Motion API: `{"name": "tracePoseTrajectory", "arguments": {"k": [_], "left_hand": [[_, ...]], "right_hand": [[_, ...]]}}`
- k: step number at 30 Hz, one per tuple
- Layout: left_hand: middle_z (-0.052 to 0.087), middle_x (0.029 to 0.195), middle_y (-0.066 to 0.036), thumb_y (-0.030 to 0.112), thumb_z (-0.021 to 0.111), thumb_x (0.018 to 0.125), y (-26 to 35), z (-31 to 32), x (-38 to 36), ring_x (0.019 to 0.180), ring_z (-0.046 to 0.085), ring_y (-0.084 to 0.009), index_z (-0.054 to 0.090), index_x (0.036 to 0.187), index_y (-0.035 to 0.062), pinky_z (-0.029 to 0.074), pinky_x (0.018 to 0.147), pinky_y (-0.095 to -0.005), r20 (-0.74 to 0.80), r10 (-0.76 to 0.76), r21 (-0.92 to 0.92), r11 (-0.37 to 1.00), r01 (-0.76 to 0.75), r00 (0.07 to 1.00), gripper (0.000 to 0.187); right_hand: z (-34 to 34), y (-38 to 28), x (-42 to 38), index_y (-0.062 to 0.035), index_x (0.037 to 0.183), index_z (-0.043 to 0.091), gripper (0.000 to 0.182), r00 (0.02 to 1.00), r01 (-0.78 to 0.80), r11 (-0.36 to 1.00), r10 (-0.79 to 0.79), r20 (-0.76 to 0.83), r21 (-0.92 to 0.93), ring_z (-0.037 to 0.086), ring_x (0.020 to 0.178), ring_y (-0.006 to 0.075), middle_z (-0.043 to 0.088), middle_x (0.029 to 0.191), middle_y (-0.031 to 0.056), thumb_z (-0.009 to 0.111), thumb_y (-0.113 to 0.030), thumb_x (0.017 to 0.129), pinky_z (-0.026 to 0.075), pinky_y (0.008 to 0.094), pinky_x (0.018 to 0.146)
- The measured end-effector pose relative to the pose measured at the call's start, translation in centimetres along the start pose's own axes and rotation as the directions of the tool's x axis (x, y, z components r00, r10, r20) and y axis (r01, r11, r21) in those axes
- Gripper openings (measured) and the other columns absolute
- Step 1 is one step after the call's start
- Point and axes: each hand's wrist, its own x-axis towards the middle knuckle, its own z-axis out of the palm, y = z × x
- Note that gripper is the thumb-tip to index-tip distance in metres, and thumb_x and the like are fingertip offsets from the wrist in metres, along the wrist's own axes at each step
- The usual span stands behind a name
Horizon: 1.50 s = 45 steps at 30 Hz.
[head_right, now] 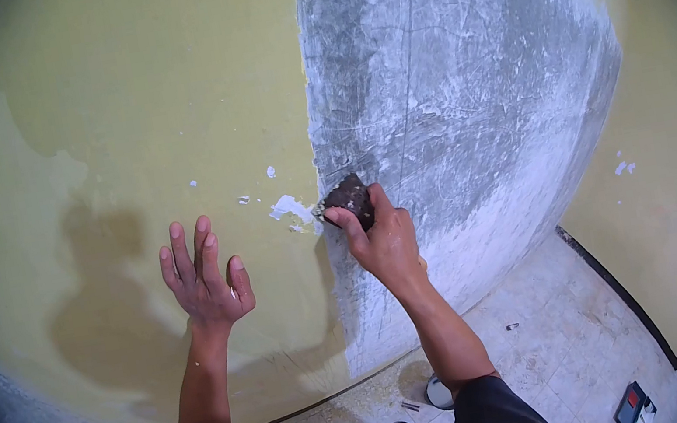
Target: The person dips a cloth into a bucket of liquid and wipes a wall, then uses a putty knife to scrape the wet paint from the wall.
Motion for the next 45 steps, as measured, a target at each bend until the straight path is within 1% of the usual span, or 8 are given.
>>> {"name": "tracePoseTrajectory", "arguments": {"k": [5, 7, 11, 13, 16, 22, 33, 45], "left_hand": [[0.056, 0.143, -0.016, 0.021, 0.044, 0.099, 0.0, 0.1, -0.2, 0.142, 0.038, -0.0433, 0.036, 0.143, 0.0004, 0.015, 0.119, -0.0516, 0.013, 0.010, 0.013, 1.000, -0.010, 1.000, 0.049], [0.055, 0.145, -0.009, 0.025, 0.039, 0.101, 0.2, 0.4, -0.5, 0.142, 0.040, -0.0388, 0.043, 0.144, 0.0102, 0.016, 0.120, -0.0507, -0.021, -0.051, -0.009, 0.999, 0.050, 0.999, 0.046], [0.044, 0.154, -0.013, 0.031, 0.038, 0.102, 0.1, -0.3, -0.2, 0.145, 0.033, -0.0425, 0.047, 0.146, 0.0143, 0.013, 0.120, -0.0532, 0.102, 0.025, 0.110, 0.993, -0.036, 0.995, 0.048], [0.035, 0.159, -0.011, 0.037, 0.035, 0.102, 0.5, -0.1, -0.1, 0.147, 0.029, -0.0418, 0.048, 0.148, 0.0272, 0.011, 0.120, -0.0541, 0.135, 0.017, 0.227, 0.973, -0.047, 0.991, 0.049], [0.032, 0.161, -0.010, 0.038, 0.036, 0.102, 0.4, 0.0, -0.3, 0.147, 0.028, -0.0417, 0.045, 0.150, 0.0308, 0.011, 0.120, -0.0548, 0.157, 0.010, 0.242, 0.969, -0.048, 0.987, 0.049], [0.033, 0.160, -0.011, 0.039, 0.036, 0.102, 0.4, 0.1, -0.2, 0.147, 0.028, -0.0418, 0.047, 0.149, 0.0291, 0.010, 0.120, -0.0551, 0.130, 0.012, 0.231, 0.972, -0.042, 0.991, 0.049], [0.036, 0.159, -0.012, 0.038, 0.043, 0.098, 0.6, 0.2, -0.2, 0.147, 0.029, -0.0428, 0.054, 0.144, 0.0265, 0.010, 0.120, -0.0554, 0.130, -0.001, 0.197, 0.980, -0.025, 0.992, 0.049], [0.036, 0.159, -0.013, 0.036, 0.044, 0.097, 0.4, -0.1, -0.3, 0.146, 0.029, -0.0433, 0.054, 0.144, 0.0248, 0.011, 0.120, -0.0553, 0.126, 0.004, 0.190, 0.981, -0.028, 0.992, 0.050]], "right_hand": [[-0.1, -1.5, 0.9, 0.0026, 0.097, 0.056, 0.053, 0.999, 0.044, 0.999, -0.044, -0.017, 0.000, 0.064, 0.062, 0.0449, 0.064, 0.066, 0.0214, 0.078, -0.044, 0.085, 0.048, 0.0443, 0.054], [-0.1, -2.4, 1.2, 0.0022, 0.095, 0.056, 0.051, 0.999, -0.009, 0.999, 0.010, 0.036, -0.038, 0.065, 0.063, 0.0447, 0.066, 0.067, 0.0216, 0.077, -0.044, 0.085, 0.049, 0.0445, 0.054], [-0.5, 0.6, -0.1, 0.0003, 0.085, 0.055, 0.050, 1.000, -0.028, 0.998, 0.028, -0.004, 0.048, 0.065, 0.063, 0.0448, 0.064, 0.066, 0.0226, 0.078, -0.044, 0.085, 0.048, 0.0440, 0.052], [-0.8, -0.2, 0.3, 0.0004, 0.084, 0.055, 0.049, 1.000, 0.012, 0.999, -0.012, 0.003, -0.033, 0.065, 0.061, 0.0436, 0.064, 0.066, 0.0218, 0.078, -0.043, 0.084, 0.047, 0.0428, 0.051], [-0.6, -2.0, 1.3, -0.0009, 0.084, 0.053, 0.047, 1.000, 0.004, 1.000, -0.004, 0.011, 0.008, 0.062, 0.059, 0.0429, 0.062, 0.063, 0.0194, 0.078, -0.041, 0.085, 0.047, 0.0410, 0.052], [-0.4, -2.3, 1.4, 0.0001, 0.085, 0.054, 0.046, 0.998, 0.065, 0.995, -0.066, -0.002, -0.076, 0.064, 0.060, 0.0430, 0.064, 0.064, 0.0192, 0.079, -0.039, 0.085, 0.047, 0.0418, 0.051], [-0.1, -1.6, 0.9, -0.0003, 0.088, 0.055, 0.047, 0.999, -0.041, 0.999, 0.041, 0.008, 0.018, 0.061, 0.060, 0.0453, 0.062, 0.062, 0.0198, 0.079, -0.040, 0.084, 0.046, 0.0462, 0.052], [0.8, -0.7, 0.2, -0.0004, 0.090, 0.055, 0.046, 0.999, 0.031, 0.999, -0.030, -0.037, 0.036, 0.065, 0.063, 0.0446, 0.065, 0.066, 0.0200, 0.078, -0.040, 0.085, 0.049, 0.0449, 0.052]]}}
